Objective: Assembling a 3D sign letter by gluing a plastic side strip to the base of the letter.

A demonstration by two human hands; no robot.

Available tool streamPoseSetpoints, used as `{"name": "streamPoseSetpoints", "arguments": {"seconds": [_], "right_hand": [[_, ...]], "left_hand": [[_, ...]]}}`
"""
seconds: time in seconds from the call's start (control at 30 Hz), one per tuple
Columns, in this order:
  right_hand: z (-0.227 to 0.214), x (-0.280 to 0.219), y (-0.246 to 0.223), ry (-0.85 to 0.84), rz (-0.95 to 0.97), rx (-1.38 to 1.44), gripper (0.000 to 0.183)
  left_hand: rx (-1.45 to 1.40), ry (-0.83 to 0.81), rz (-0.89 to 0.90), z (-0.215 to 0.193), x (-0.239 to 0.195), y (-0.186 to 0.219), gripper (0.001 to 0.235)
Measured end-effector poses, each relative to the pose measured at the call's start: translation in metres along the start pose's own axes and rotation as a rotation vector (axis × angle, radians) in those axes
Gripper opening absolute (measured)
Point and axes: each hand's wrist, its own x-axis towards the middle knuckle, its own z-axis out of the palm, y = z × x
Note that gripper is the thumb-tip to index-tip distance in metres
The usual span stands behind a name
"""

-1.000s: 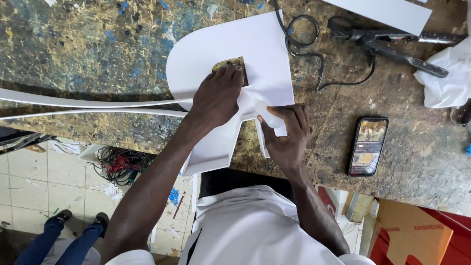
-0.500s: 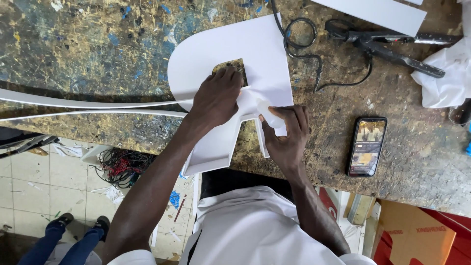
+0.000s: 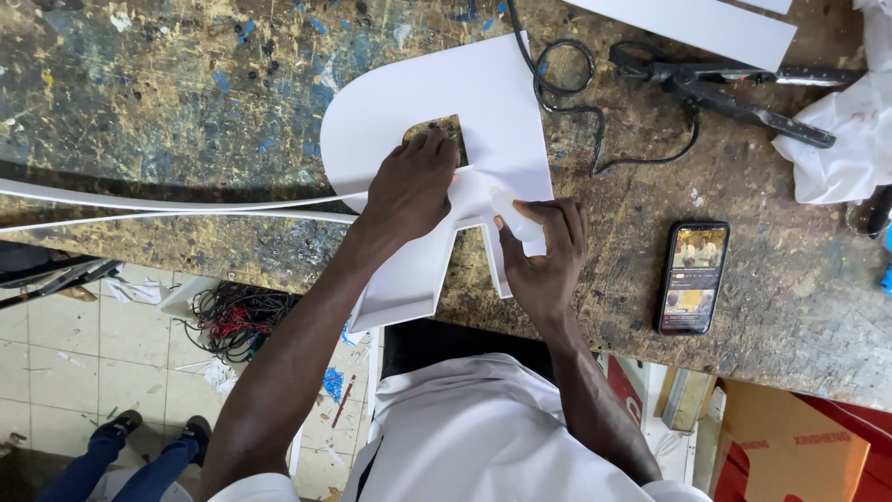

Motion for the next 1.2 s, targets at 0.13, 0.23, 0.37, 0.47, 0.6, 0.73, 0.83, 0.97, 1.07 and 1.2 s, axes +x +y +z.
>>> {"name": "streamPoseSetpoints", "arguments": {"seconds": [0.13,0.23,0.37,0.47,0.6,0.73,0.83,0.97,1.07,1.2], "right_hand": [[-0.002,-0.005,0.005,-0.012,0.091,0.036,0.024],[-0.007,-0.011,0.013,0.017,0.144,0.060,0.025],[-0.023,-0.017,0.019,0.088,0.250,0.167,0.028],[-0.038,-0.022,0.020,0.083,0.340,0.243,0.031],[-0.045,-0.026,0.017,0.052,0.460,0.527,0.044],[-0.051,-0.030,0.016,0.043,0.451,0.572,0.057],[-0.060,-0.032,0.016,-0.024,0.417,0.517,0.048],[-0.071,-0.019,0.011,-0.039,0.331,0.320,0.039],[-0.081,-0.017,0.027,-0.019,0.253,0.114,0.039],[-0.095,-0.013,0.048,0.073,0.205,-0.071,0.043]], "left_hand": [[0.005,0.024,0.012,0.004,-0.002,-0.001,0.027],[0.008,0.027,0.012,0.003,-0.003,0.001,0.025],[0.028,0.042,0.013,0.001,-0.002,0.001,0.026],[0.038,0.026,0.009,-0.001,-0.004,0.006,0.025],[0.038,0.024,0.018,-0.005,-0.007,0.008,0.024],[0.069,0.021,0.007,-0.002,-0.006,0.006,0.024],[0.050,-0.008,0.001,0.003,-0.004,0.003,0.021],[0.052,-0.051,-0.008,0.003,-0.001,-0.001,0.026],[0.044,-0.062,-0.018,-0.001,-0.003,0.004,0.025],[0.052,-0.073,-0.038,-0.007,-0.002,0.010,0.026]]}}
